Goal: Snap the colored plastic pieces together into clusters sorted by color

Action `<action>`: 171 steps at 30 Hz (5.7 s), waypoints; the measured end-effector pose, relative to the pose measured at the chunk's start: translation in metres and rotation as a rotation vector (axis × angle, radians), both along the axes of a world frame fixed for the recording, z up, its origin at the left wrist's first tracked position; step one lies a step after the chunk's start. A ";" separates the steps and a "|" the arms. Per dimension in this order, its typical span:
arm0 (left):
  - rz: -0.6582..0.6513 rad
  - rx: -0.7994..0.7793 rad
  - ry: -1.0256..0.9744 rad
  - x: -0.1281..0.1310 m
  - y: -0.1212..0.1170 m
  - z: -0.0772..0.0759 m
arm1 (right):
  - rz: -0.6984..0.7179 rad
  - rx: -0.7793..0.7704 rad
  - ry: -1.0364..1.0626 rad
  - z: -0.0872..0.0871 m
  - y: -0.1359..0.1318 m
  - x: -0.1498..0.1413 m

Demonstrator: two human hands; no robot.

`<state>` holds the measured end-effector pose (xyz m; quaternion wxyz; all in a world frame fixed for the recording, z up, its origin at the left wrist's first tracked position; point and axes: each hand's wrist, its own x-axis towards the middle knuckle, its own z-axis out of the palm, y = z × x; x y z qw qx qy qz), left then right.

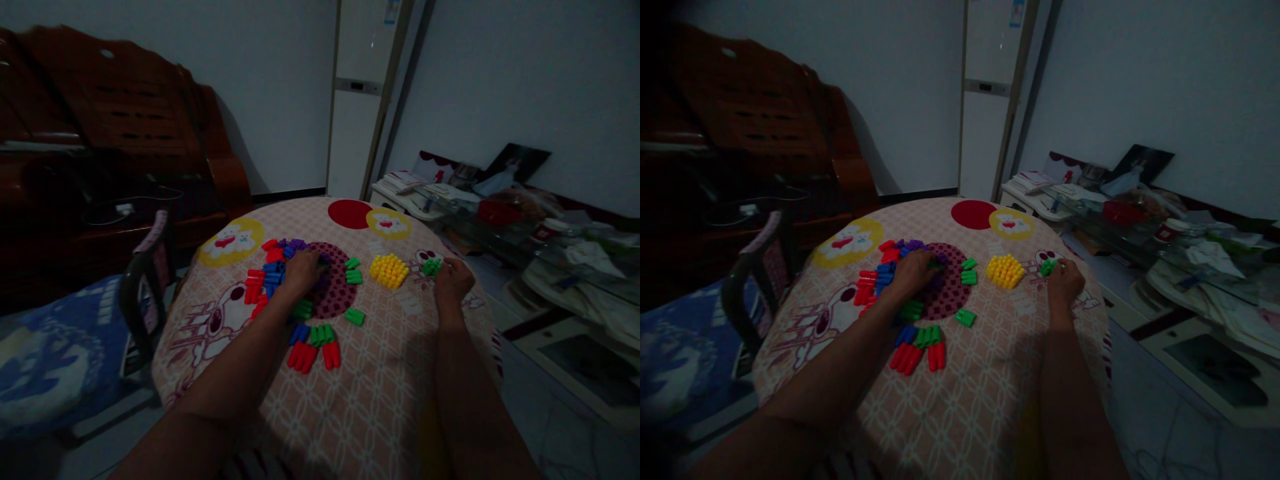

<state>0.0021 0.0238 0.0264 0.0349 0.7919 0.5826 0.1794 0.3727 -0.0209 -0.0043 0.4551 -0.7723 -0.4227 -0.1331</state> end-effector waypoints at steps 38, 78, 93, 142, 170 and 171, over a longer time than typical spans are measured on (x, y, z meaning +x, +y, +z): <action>-0.615 0.102 -0.452 0.032 -0.018 0.006 | 0.988 -0.287 0.581 0.040 -0.006 -0.118; -0.758 -0.514 -0.207 0.033 -0.028 0.004 | 0.409 -0.138 0.183 0.047 -0.011 -0.046; -0.590 -0.398 -0.692 0.039 -0.015 -0.014 | 1.142 -0.438 0.573 0.045 -0.015 -0.138; -0.556 -0.004 -0.217 0.049 -0.006 -0.036 | 0.037 0.163 -0.172 0.018 -0.003 -0.022; -0.563 -0.040 -0.486 0.045 -0.011 -0.026 | 0.951 -0.394 -0.262 0.022 -0.003 -0.143; -0.565 -0.053 -0.493 0.045 -0.011 -0.025 | 0.979 -0.403 -0.228 0.024 -0.005 -0.143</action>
